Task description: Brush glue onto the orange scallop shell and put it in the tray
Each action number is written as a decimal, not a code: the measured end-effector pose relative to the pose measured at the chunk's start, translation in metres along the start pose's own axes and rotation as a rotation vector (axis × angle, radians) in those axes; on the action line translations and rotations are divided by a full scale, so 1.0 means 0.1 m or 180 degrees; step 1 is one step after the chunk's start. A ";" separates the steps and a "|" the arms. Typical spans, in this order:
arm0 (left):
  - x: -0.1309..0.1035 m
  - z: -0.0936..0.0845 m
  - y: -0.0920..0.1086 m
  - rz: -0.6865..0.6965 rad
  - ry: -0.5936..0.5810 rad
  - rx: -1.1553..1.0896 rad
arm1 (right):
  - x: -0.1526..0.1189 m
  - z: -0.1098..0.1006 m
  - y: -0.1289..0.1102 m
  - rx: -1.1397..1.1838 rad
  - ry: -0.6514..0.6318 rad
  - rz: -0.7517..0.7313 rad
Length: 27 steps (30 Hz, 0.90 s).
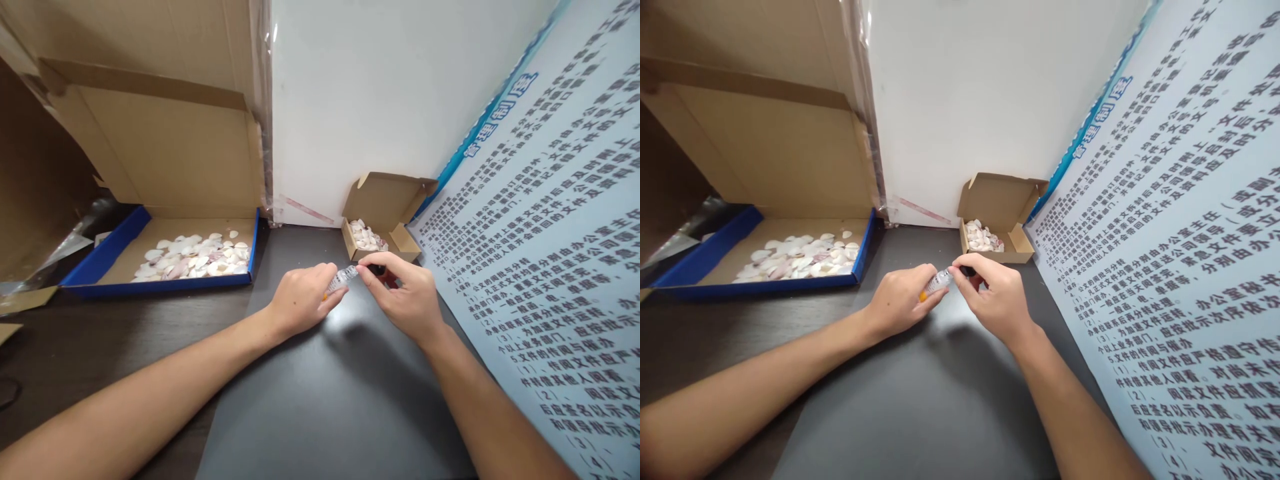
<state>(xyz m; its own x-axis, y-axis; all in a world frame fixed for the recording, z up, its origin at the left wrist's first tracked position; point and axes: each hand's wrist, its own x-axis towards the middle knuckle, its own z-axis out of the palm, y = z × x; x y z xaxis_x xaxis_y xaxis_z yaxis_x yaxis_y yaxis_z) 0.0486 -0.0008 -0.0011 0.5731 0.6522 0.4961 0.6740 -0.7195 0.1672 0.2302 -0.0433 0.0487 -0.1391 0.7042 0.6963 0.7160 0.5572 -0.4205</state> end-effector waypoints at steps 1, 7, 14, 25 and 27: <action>0.00 0.00 0.00 -0.0049 0.0024 -0.0023 | -0.01 0.02 0.00 0.0017 0.0073 -0.0023; 0.00 0.00 0.01 -0.0217 0.0100 -0.0187 | -0.08 0.12 0.03 0.0112 0.0456 -0.0024; -0.01 -0.02 0.02 -0.0222 0.0196 -0.0453 | -0.16 0.23 0.05 0.0578 0.0708 0.0390; 0.00 -0.04 -0.03 -0.0079 0.0057 -0.0948 | -0.17 0.28 -0.02 0.1885 0.0655 0.1065; 0.00 -0.04 -0.03 -0.0054 0.0049 -0.0966 | -0.17 0.28 -0.02 0.1965 0.0626 0.1109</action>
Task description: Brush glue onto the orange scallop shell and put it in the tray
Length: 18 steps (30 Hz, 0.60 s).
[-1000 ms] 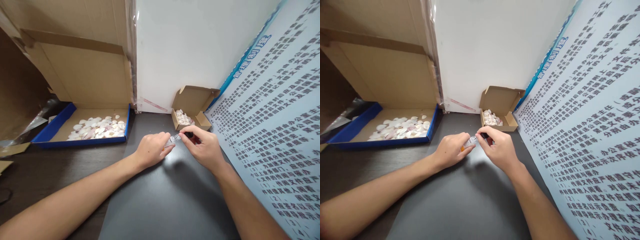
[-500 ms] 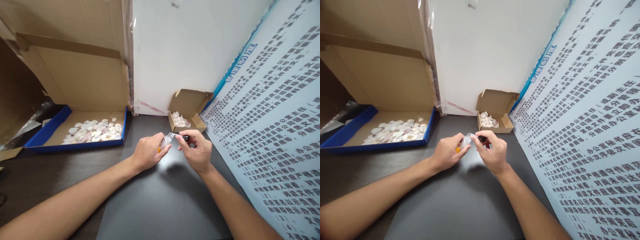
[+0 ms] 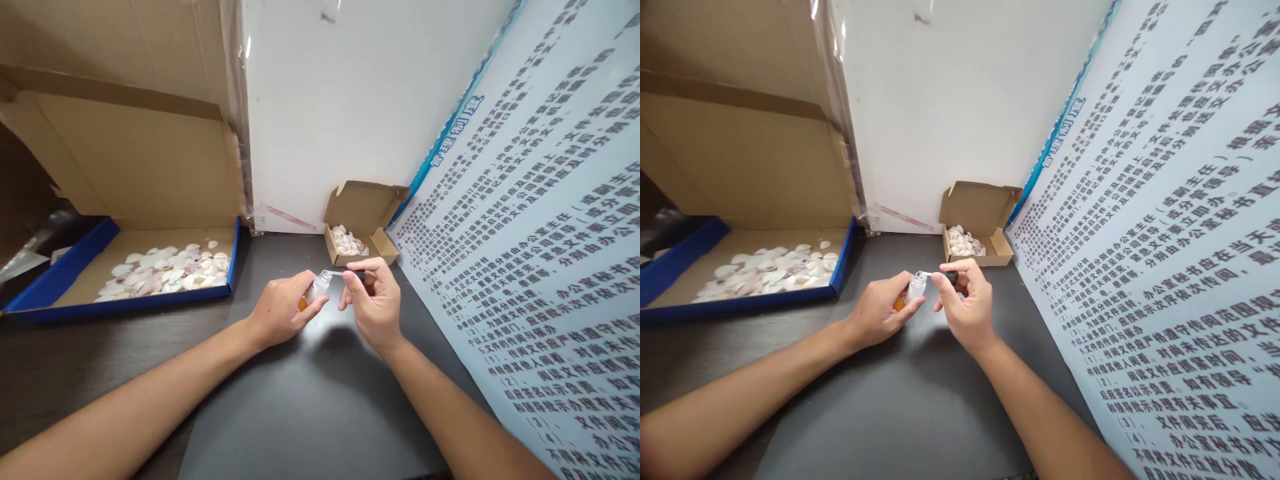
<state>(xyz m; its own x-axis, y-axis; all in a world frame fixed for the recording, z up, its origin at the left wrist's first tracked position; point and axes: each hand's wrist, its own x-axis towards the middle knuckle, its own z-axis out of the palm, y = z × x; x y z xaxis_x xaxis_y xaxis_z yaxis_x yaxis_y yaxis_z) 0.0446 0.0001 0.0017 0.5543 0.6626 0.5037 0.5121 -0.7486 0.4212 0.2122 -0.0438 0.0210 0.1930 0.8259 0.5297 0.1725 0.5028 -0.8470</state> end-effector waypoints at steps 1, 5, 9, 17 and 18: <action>0.00 0.00 0.00 0.0012 0.0004 -0.0011 | 0.00 0.00 0.00 0.0022 -0.0013 0.0020; 0.00 0.01 0.00 0.0008 -0.0012 -0.0049 | 0.01 0.00 0.01 0.0102 -0.0059 0.0078; 0.01 0.01 0.00 -0.0034 -0.0044 -0.0048 | 0.01 0.00 0.01 0.0173 -0.0086 0.0144; 0.00 0.00 0.00 -0.0013 -0.0088 -0.0063 | 0.04 0.02 -0.03 0.0349 -0.0160 0.0233; 0.00 0.01 0.00 -0.0014 -0.0080 -0.0046 | 0.04 0.01 -0.03 0.0347 -0.0182 0.0260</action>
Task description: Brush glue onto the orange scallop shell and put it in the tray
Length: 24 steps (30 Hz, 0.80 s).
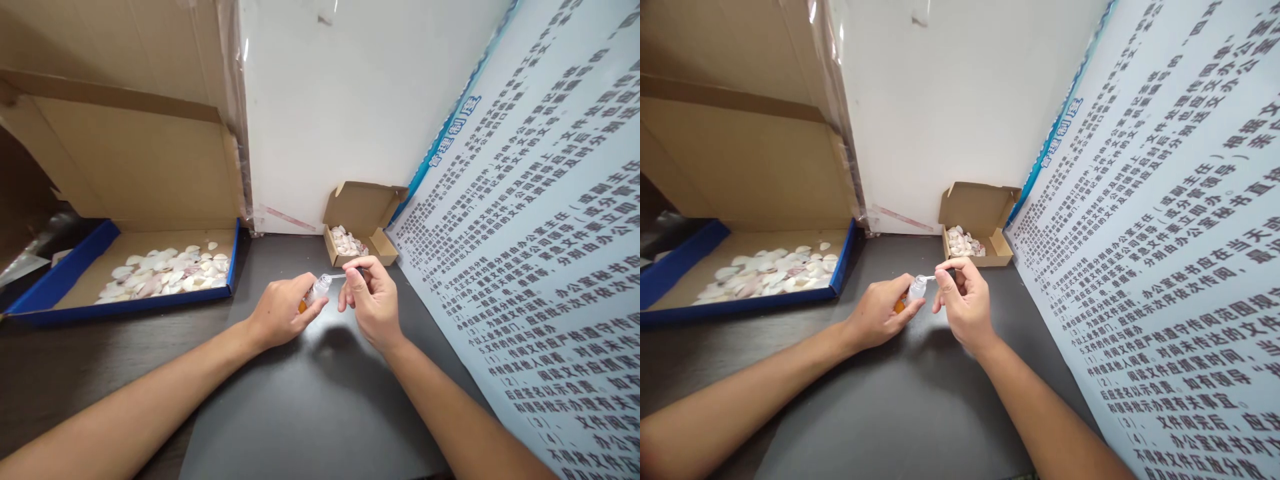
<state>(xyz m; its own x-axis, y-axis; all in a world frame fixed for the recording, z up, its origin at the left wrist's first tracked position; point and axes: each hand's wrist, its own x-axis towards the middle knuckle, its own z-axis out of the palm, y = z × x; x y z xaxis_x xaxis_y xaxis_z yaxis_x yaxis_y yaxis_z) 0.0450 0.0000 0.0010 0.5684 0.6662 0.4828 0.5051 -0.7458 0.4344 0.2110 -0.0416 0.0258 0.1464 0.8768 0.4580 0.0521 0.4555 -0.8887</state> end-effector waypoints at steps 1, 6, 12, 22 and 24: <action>0.00 0.00 0.00 0.0000 0.0011 0.0015 | 0.00 0.00 0.00 -0.0011 -0.0016 0.0024; -0.01 0.01 0.00 0.0058 0.0131 0.0025 | 0.00 -0.03 0.00 -0.0358 0.0091 -0.0106; 0.00 0.00 0.02 0.0035 0.0166 0.0035 | -0.03 -0.03 -0.01 -0.0499 0.0240 -0.0341; -0.01 0.01 0.01 0.0064 0.0185 0.0045 | -0.04 -0.05 0.00 -0.0785 0.0312 -0.0489; -0.01 0.00 0.02 0.0085 0.0183 0.0024 | -0.04 -0.06 0.02 -0.0812 0.0301 -0.0439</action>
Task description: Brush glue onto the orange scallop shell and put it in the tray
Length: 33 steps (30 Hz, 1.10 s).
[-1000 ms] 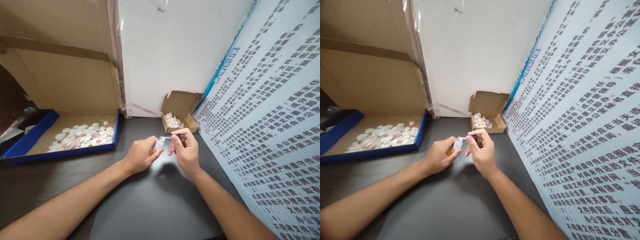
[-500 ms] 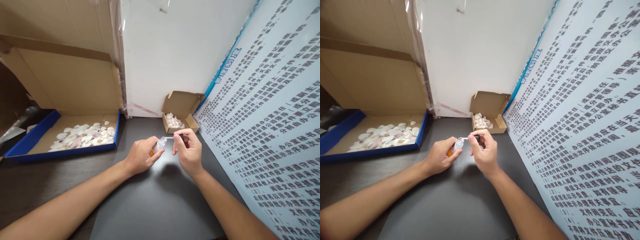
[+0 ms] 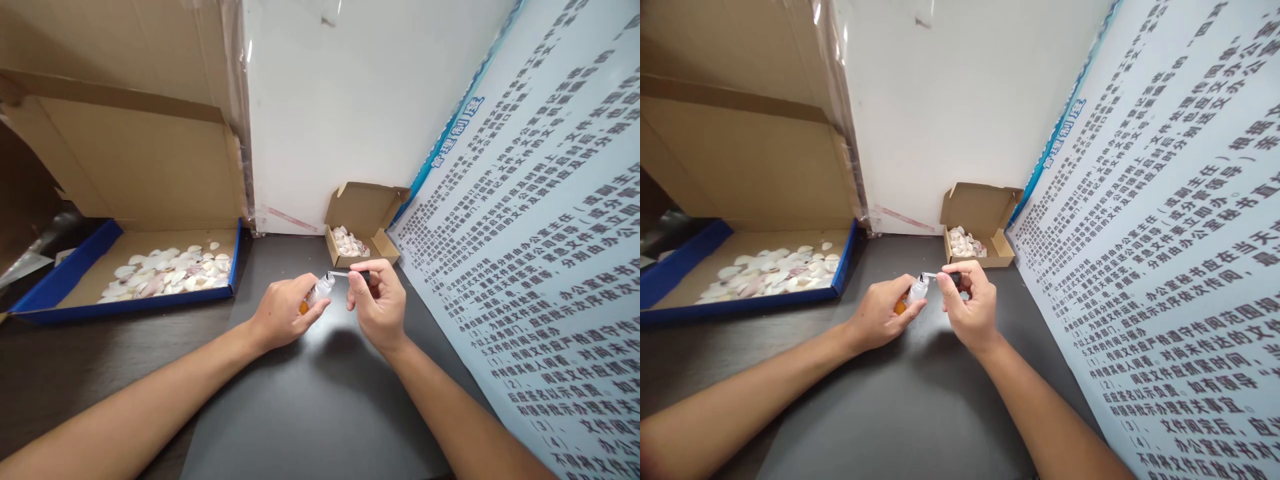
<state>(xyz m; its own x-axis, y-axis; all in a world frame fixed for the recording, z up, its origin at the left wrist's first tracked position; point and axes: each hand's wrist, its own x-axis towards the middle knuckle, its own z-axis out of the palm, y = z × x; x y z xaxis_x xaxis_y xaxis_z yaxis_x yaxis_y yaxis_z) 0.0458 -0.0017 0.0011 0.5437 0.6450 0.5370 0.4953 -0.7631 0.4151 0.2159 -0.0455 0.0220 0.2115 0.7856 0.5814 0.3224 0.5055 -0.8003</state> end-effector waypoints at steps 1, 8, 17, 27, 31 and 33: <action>0.00 0.00 0.00 0.0010 -0.0006 -0.0012 | 0.00 0.00 0.01 -0.0001 -0.0014 0.0019; 0.00 0.00 0.01 0.0107 -0.0028 -0.0036 | 0.04 -0.04 -0.02 0.0019 -0.0055 -0.0063; -0.01 0.01 -0.02 0.0022 -0.0007 -0.0061 | 0.10 -0.12 0.00 -0.0165 -0.0085 -0.0307; -0.01 0.03 -0.02 0.0100 0.0040 -0.0063 | 0.13 -0.14 -0.01 -0.0448 -0.0142 -0.0533; -0.01 0.03 -0.02 0.0120 -0.0005 -0.0074 | 0.12 -0.12 0.00 -0.0449 -0.0151 -0.0561; -0.01 0.02 -0.01 0.0108 -0.0014 -0.0072 | 0.11 -0.11 0.01 -0.0444 -0.0169 -0.0579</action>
<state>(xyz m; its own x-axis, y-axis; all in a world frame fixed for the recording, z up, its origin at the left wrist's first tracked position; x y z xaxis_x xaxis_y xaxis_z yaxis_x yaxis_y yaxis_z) 0.0461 -0.0017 -0.0020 0.5629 0.6189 0.5477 0.4612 -0.7852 0.4132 0.2287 -0.0404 0.0294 0.0907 0.7056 0.7028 0.4759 0.5892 -0.6529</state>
